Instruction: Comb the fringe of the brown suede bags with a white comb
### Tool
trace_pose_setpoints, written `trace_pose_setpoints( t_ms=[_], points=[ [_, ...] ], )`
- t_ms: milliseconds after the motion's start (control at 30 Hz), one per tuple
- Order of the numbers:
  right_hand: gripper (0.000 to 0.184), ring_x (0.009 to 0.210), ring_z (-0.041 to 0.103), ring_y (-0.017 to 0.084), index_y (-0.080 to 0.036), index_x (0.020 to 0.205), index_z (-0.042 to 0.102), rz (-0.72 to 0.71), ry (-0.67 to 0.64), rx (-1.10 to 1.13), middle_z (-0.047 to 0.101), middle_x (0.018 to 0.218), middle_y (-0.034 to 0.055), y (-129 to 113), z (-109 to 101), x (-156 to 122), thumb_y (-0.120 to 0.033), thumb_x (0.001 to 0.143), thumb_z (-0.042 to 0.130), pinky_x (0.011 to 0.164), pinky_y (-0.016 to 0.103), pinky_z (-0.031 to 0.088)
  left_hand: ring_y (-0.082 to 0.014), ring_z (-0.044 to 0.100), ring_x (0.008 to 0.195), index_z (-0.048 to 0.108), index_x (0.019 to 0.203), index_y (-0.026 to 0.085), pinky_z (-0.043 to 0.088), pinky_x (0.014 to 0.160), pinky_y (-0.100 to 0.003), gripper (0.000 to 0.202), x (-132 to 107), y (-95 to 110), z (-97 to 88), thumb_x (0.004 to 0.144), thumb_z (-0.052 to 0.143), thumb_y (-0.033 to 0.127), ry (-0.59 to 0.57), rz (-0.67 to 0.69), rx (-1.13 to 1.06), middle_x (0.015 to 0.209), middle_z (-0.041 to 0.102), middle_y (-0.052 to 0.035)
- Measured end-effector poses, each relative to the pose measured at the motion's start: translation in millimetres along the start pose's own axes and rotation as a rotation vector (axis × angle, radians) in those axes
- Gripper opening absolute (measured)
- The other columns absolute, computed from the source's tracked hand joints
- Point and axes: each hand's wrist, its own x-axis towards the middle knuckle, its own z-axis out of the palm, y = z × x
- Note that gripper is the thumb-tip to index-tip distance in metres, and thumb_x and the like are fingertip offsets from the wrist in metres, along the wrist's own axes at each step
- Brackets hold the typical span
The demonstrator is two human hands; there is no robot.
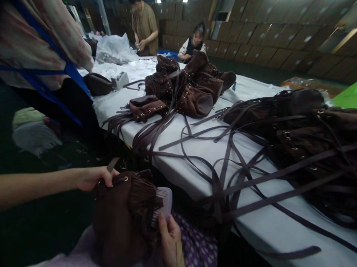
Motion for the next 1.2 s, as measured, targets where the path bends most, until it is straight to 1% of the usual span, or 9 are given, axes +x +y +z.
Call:
trace_pose_setpoints(
  t_ms=[100, 233, 333, 500, 633, 767, 867, 1100, 1200],
  points=[
    [0.055, 0.080, 0.067, 0.024, -0.015, 0.098, 0.065, 0.023, 0.291, -0.075, 0.072, 0.083, 0.0060, 9.2, -40.9, -5.6, -0.063, 0.071, 0.064, 0.071, 0.032, 0.053, -0.0214, 0.069, 0.074, 0.069, 0.089, 0.012, 0.055, 0.072, -0.031, 0.042, 3.9, -32.5, 1.6, 0.050, 0.056, 0.005, 0.020, 0.097, -0.198, 0.082, 0.074, -0.0079],
    [0.042, 0.057, 0.065, 0.021, -0.021, 0.076, 0.060, 0.063, 0.549, -0.620, 0.068, 0.062, 0.0049, 2.9, -82.3, -25.2, -0.061, 0.079, 0.048, 0.053, 0.030, 0.051, -0.0235, 0.070, 0.081, 0.070, 0.090, 0.010, 0.054, 0.080, -0.033, 0.026, -2.5, -59.3, 14.0, 0.068, 0.065, 0.025, 0.082, -0.003, -0.309, 0.088, 0.074, -0.0112],
    [0.037, 0.050, 0.064, 0.020, -0.021, 0.090, 0.063, -0.087, 0.415, -0.925, 0.070, 0.068, 0.0070, -20.5, -68.0, -41.0, -0.051, 0.087, 0.043, 0.048, 0.028, 0.049, -0.0229, 0.068, 0.090, 0.070, 0.098, 0.014, 0.053, 0.083, -0.032, 0.028, -13.8, -57.8, 36.1, 0.076, 0.069, 0.031, 0.112, 0.021, -0.211, 0.096, 0.073, -0.0097],
    [0.034, 0.065, 0.070, 0.021, -0.020, 0.114, 0.060, -0.569, 0.105, -1.202, 0.073, 0.084, 0.0103, -58.6, 22.6, -41.7, -0.034, 0.096, 0.034, 0.053, 0.027, 0.051, -0.0210, 0.068, 0.090, 0.067, 0.110, 0.018, 0.051, 0.083, -0.030, 0.032, -27.5, -47.1, 72.6, 0.079, 0.070, 0.025, 0.042, 0.300, -0.138, 0.101, 0.072, -0.0088],
    [0.033, 0.062, 0.070, 0.024, -0.018, 0.117, 0.055, -0.371, -0.260, -1.657, 0.071, 0.074, 0.0088, -70.9, 73.7, -18.5, -0.018, 0.084, 0.053, 0.051, 0.028, 0.051, -0.0204, 0.068, 0.088, 0.067, 0.107, 0.018, 0.053, 0.077, -0.027, 0.032, -20.5, -58.1, 79.0, 0.077, 0.073, 0.027, 0.112, 0.427, -0.167, 0.100, 0.073, -0.0073],
    [0.046, 0.065, 0.069, 0.024, -0.019, 0.126, 0.049, -0.334, -0.382, -1.924, 0.070, 0.081, 0.0119, -75.4, 57.1, 4.2, -0.006, 0.082, 0.051, 0.053, 0.028, 0.049, -0.0193, 0.069, 0.088, 0.064, 0.107, 0.019, 0.053, 0.073, -0.024, 0.039, -10.1, -83.7, 73.4, 0.071, 0.078, 0.025, 0.410, 0.379, -0.324, 0.097, 0.073, -0.0048],
    [0.041, 0.063, 0.068, 0.022, -0.023, 0.120, 0.053, -0.407, -0.409, -1.934, 0.069, 0.082, 0.0092, -76.7, 22.7, 10.6, -0.003, 0.086, 0.042, 0.052, 0.026, 0.045, -0.0195, 0.069, 0.092, 0.060, 0.112, 0.020, 0.054, 0.074, -0.025, 0.044, -8.4, -96.7, 67.7, 0.071, 0.077, 0.022, 0.532, 0.250, -0.395, 0.101, 0.073, -0.0046],
    [0.031, 0.062, 0.061, 0.013, -0.021, 0.088, 0.058, -0.289, -0.300, -0.941, 0.063, 0.071, 0.0002, -59.4, 17.9, 9.2, -0.036, 0.098, 0.032, 0.057, 0.021, 0.043, -0.0275, 0.068, 0.094, 0.068, 0.096, 0.011, 0.050, 0.089, -0.038, 0.046, -5.0, -70.9, 36.1, 0.076, 0.066, 0.052, -0.160, -0.048, -0.487, 0.098, 0.072, -0.0132],
    [0.029, 0.063, 0.060, 0.013, -0.021, 0.090, 0.058, -0.311, -0.328, -0.858, 0.064, 0.074, 0.0006, -51.7, 36.9, 13.7, -0.038, 0.096, 0.036, 0.057, 0.021, 0.043, -0.0265, 0.067, 0.095, 0.068, 0.094, 0.010, 0.050, 0.089, -0.036, 0.050, 4.0, -60.8, 24.6, 0.071, 0.070, 0.055, -0.178, -0.186, -0.399, 0.098, 0.072, -0.0136]
  ],
)
